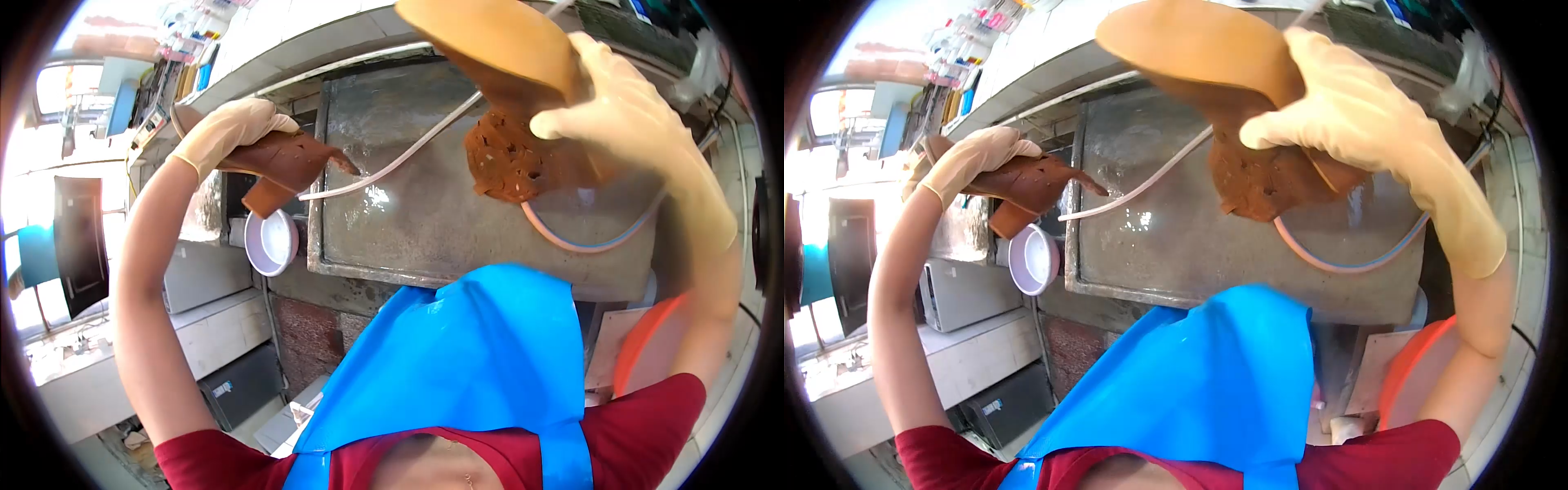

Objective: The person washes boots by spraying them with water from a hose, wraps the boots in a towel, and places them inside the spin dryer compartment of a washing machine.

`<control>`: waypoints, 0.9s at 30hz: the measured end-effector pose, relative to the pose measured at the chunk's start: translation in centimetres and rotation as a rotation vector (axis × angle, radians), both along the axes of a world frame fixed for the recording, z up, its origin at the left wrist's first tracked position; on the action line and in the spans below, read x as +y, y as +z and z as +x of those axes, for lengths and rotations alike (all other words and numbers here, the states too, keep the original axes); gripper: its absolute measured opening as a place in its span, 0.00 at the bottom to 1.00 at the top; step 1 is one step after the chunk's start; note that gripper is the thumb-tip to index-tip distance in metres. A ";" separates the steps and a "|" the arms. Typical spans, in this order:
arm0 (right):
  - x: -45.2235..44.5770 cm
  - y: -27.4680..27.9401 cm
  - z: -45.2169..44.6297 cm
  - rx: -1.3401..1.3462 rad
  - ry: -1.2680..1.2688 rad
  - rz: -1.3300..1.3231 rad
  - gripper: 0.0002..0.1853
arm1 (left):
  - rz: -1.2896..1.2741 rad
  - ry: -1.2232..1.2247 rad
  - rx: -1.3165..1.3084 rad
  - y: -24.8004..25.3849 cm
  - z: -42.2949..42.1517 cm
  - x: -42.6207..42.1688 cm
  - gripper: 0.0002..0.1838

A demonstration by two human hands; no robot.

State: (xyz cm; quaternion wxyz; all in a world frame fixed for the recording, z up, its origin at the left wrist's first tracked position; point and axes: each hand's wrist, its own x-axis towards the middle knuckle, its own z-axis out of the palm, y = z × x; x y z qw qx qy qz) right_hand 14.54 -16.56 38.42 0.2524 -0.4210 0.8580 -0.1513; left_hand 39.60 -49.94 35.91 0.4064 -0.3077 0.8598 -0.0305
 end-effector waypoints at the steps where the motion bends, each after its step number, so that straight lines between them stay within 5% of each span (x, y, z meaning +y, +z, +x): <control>1: 0.7 -0.5 -0.2 0.096 0.022 -0.052 0.53 | -0.048 -0.004 -0.044 0.5 -1.4 1.0 0.23; 2: 1.4 -1.6 -0.1 0.182 0.090 -0.329 0.35 | -0.055 -0.023 -0.055 0.8 -2.2 1.6 0.23; 4: 1.0 -1.2 0.0 0.267 0.076 -0.232 0.45 | -0.094 -0.117 -0.194 1.2 -3.5 3.2 0.23; 7: 1.1 3.7 0.1 0.214 0.223 0.095 0.34 | -0.137 -0.168 -0.255 0.3 -4.9 4.9 0.26; 14: 4.2 3.2 -0.5 0.312 0.347 -0.042 0.31 | -0.107 -0.306 -0.368 -1.8 -6.9 7.0 0.27; 20: 3.0 3.1 -1.1 0.295 0.325 0.113 0.33 | -0.048 -0.298 -0.327 -3.1 -6.4 6.7 0.27; 22: 2.1 2.0 -1.5 0.245 0.334 0.221 0.33 | -0.036 -0.316 -0.273 -3.4 -5.3 5.9 0.27; 24: 2.3 -1.1 -1.6 0.319 0.257 -0.061 0.30 | -0.022 -0.314 -0.204 -3.1 -4.0 5.6 0.28; 27: 1.0 0.7 0.0 0.349 0.282 0.005 0.34 | -0.039 -0.259 -0.035 -1.6 -0.8 5.2 0.29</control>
